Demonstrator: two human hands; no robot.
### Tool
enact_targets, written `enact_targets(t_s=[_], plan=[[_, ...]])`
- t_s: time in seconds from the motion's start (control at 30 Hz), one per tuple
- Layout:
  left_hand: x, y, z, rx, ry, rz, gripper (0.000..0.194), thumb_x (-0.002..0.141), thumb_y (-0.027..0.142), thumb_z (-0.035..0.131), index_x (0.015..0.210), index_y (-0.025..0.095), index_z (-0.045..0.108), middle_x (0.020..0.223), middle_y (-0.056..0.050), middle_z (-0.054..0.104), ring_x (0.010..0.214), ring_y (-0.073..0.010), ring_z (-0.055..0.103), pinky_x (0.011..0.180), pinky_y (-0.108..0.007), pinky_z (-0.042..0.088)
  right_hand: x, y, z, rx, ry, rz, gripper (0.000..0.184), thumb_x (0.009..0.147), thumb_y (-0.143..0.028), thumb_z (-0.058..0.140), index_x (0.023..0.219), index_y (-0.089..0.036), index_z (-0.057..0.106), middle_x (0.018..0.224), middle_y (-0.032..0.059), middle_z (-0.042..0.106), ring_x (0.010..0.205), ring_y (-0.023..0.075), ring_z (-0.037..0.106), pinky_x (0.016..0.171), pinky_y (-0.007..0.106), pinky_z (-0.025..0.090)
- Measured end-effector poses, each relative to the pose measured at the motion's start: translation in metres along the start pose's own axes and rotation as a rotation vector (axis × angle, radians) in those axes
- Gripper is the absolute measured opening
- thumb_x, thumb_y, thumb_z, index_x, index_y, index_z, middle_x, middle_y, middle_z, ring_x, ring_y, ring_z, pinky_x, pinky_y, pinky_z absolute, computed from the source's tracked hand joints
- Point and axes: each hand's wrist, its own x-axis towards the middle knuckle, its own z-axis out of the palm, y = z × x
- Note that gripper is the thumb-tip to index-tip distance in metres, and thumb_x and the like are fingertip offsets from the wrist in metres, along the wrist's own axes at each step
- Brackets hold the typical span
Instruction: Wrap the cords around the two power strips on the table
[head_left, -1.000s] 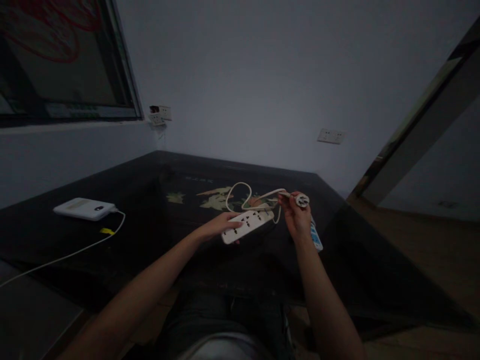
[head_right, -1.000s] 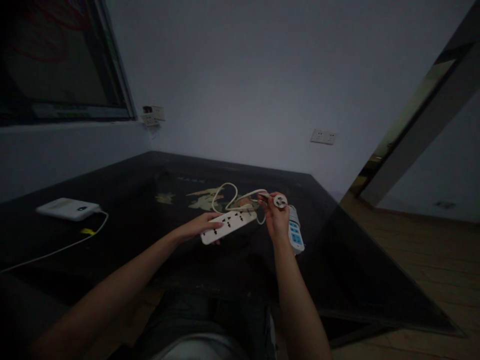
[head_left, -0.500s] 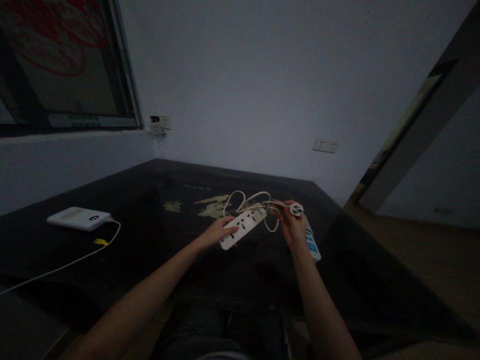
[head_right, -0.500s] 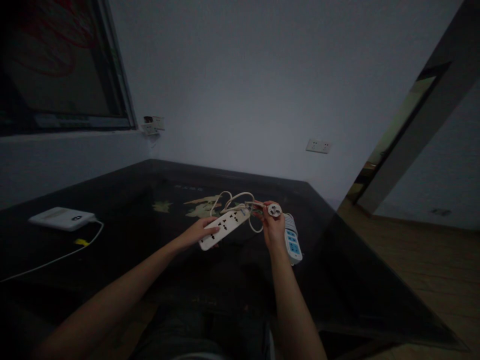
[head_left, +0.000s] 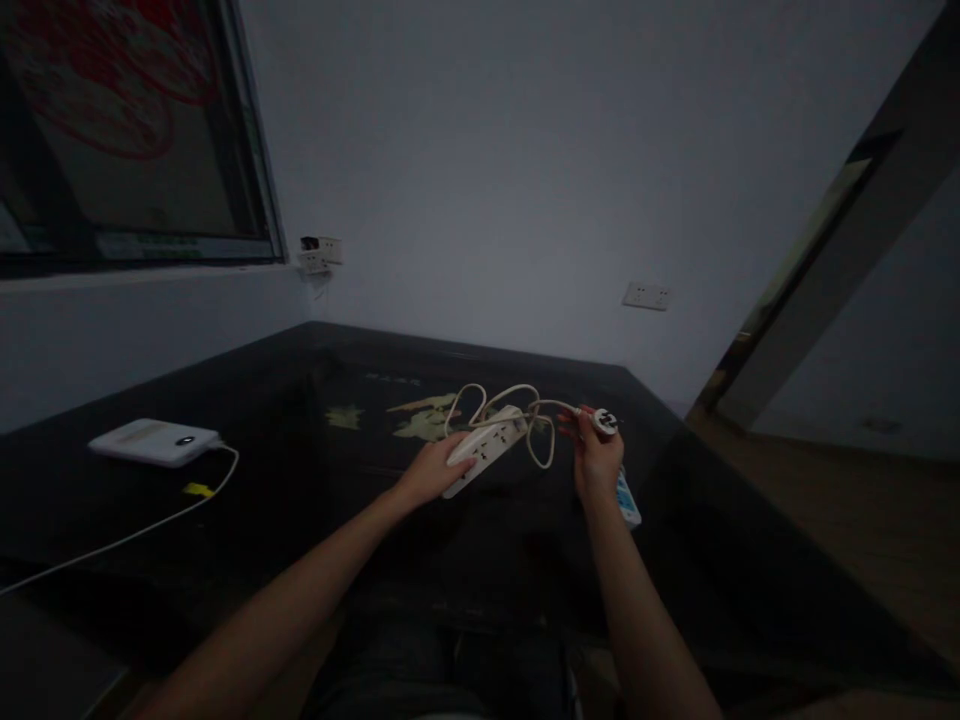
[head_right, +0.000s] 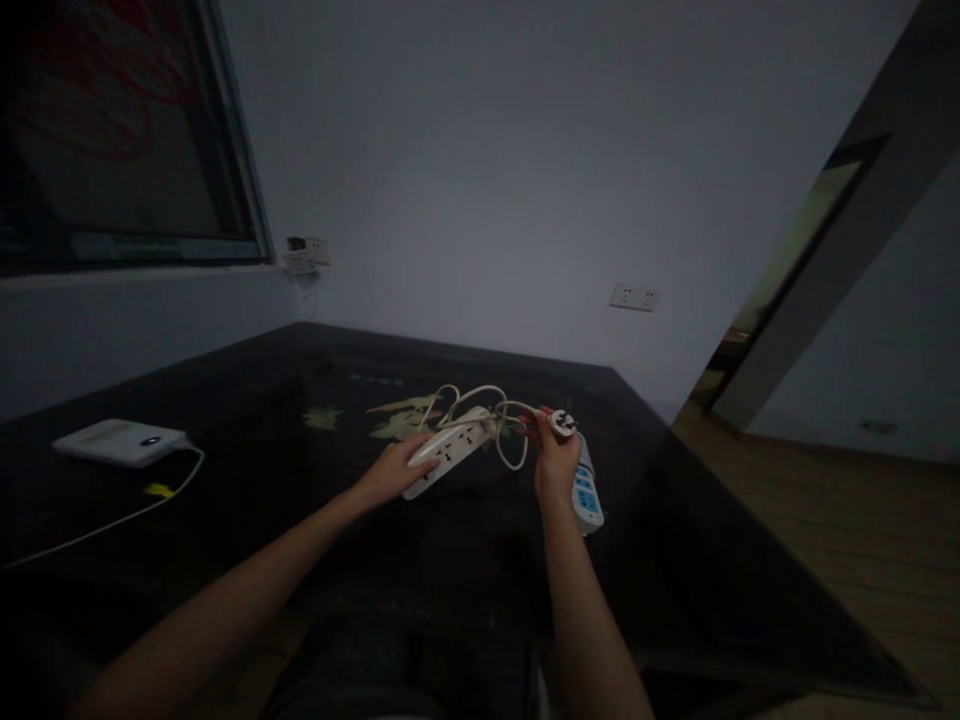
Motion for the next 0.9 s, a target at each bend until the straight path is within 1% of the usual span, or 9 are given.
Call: enact_targets(t_s=[0.17, 0.33, 0.47, 0.7, 0.9], plan=[[0.0007, -0.0041, -0.0005, 0.079, 0.066, 0.030, 0.045, 0.082, 0.035, 0.055, 0.124, 0.019, 0.057, 0.108, -0.008, 0.070, 0.095, -0.0264, 0.066, 0.083, -0.037, 0.049, 0.0011, -0.0019, -0.0022, 0.018, -0.019, -0.020, 0.031, 0.062, -0.034, 0.080, 0.082, -0.015, 0.064, 0.073, 0.0015, 0.071, 0.062, 0.0143, 0.069, 0.054, 0.022, 0.055], [0.0029, -0.0053, 0.0000, 0.028, 0.128, 0.052, 0.045, 0.081, 0.034, 0.056, 0.123, 0.018, 0.057, 0.111, -0.008, 0.069, 0.099, -0.0259, 0.065, 0.087, -0.038, 0.049, 0.0018, 0.0016, -0.0030, 0.025, -0.091, 0.080, 0.035, 0.059, -0.039, 0.082, 0.078, -0.016, 0.064, 0.070, -0.0011, 0.069, 0.061, 0.0153, 0.069, 0.053, 0.023, 0.055], [0.0035, -0.0022, -0.0006, -0.028, 0.154, 0.050, 0.043, 0.081, 0.035, 0.057, 0.121, 0.017, 0.058, 0.114, -0.008, 0.068, 0.104, -0.0263, 0.062, 0.092, -0.038, 0.047, 0.0000, 0.0046, -0.0019, 0.006, -0.146, 0.137, 0.033, 0.060, -0.040, 0.081, 0.077, -0.017, 0.065, 0.070, -0.0012, 0.068, 0.062, 0.0156, 0.068, 0.052, 0.025, 0.056], [0.0034, -0.0003, -0.0006, -0.104, 0.114, 0.079, 0.043, 0.081, 0.035, 0.057, 0.120, 0.017, 0.057, 0.117, -0.007, 0.066, 0.108, -0.0248, 0.060, 0.094, -0.038, 0.045, -0.0032, 0.0035, -0.0008, -0.004, -0.187, 0.162, 0.032, 0.064, -0.043, 0.078, 0.079, -0.019, 0.062, 0.075, -0.0004, 0.068, 0.072, 0.0165, 0.068, 0.057, 0.027, 0.057], [-0.0002, 0.0041, -0.0017, -0.054, 0.057, 0.111, 0.045, 0.081, 0.035, 0.057, 0.123, 0.018, 0.056, 0.114, -0.006, 0.067, 0.103, -0.0247, 0.062, 0.091, -0.036, 0.047, -0.0011, 0.0051, -0.0030, 0.031, -0.145, 0.110, 0.027, 0.070, -0.044, 0.073, 0.078, -0.020, 0.062, 0.079, 0.0005, 0.069, 0.081, 0.0160, 0.066, 0.070, 0.031, 0.056]])
